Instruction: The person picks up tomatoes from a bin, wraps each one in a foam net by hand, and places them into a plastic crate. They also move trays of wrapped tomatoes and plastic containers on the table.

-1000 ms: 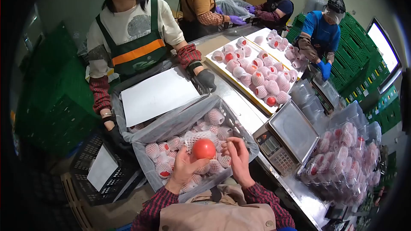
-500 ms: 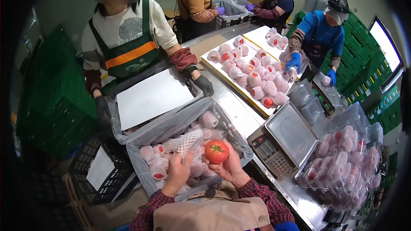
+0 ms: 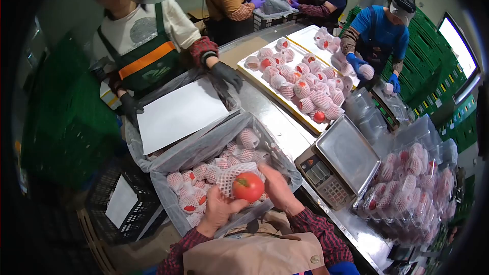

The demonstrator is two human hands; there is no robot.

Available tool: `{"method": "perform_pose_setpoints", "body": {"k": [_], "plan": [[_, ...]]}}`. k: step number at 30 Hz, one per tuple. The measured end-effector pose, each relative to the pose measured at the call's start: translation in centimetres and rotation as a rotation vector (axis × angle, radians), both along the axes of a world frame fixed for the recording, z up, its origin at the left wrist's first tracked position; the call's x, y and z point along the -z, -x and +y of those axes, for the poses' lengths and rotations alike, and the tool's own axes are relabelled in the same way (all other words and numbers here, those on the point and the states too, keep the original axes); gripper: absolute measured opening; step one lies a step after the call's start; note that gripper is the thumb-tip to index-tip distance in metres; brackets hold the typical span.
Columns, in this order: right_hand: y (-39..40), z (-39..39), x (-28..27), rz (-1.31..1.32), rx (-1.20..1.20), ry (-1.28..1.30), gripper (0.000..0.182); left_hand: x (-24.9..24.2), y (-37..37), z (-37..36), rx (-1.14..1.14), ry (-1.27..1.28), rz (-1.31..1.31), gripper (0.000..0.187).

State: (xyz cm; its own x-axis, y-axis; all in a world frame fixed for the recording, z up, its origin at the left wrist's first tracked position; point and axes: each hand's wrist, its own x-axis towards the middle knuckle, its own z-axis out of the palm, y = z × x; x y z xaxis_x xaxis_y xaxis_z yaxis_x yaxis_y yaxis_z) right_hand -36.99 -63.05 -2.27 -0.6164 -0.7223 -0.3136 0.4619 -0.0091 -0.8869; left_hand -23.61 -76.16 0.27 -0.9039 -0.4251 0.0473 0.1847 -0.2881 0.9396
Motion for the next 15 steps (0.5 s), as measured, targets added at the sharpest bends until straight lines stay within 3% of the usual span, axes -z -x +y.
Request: {"method": "perform_pose_setpoints", "body": {"k": [1,2,3,5,6,7,9,10,13,14,15], "plan": [[0.0,-0.4,0.3,-0.165,-0.018,0.16,0.042,0.2,-0.3,-0.4,0.085,-0.434,-0.043,0.064],[-0.2,-0.5,0.0,-0.315,-0.123,0.211,0.047,0.6,-0.4,-1.0,0.145,-0.545,-0.041,0.069],[-0.5,-0.4,-0.8,-0.483,-0.129,0.189,0.04,0.6,-0.4,-1.5,0.167,-0.544,-0.034,0.069],[-0.8,-0.9,-0.3,-0.407,-0.014,0.311,0.03,0.1,-0.5,-2.5,0.233,-0.719,0.002,0.068],[-0.4,-1.1,0.1,-0.203,0.077,0.213,0.019,-0.2,-0.6,-2.9,0.199,-0.681,-0.024,0.063],[-0.1,-0.8,-0.5,-0.19,0.09,0.215,0.019,-0.4,-0.3,-3.0,0.216,-0.68,-0.018,0.063],[-0.1,0.1,-2.6,0.684,0.212,0.12,0.021,-0.3,0.3,-2.9,-0.021,-0.127,-0.085,0.056],[0.1,0.5,-3.5,0.691,0.223,0.114,0.021,0.3,0.8,-3.1,-0.082,0.089,-0.136,0.052],[1.1,1.3,-5.3,0.671,-0.11,0.177,0.027,0.7,1.7,-2.7,-0.172,0.144,-0.028,0.054],[1.8,1.1,-3.3,0.399,0.026,0.292,0.034,0.4,2.2,-2.4,-0.213,0.206,-0.019,0.057],[2.3,1.4,-1.6,0.4,0.023,0.289,0.034,0.4,3.1,-2.0,-0.215,0.203,-0.018,0.057]]}}
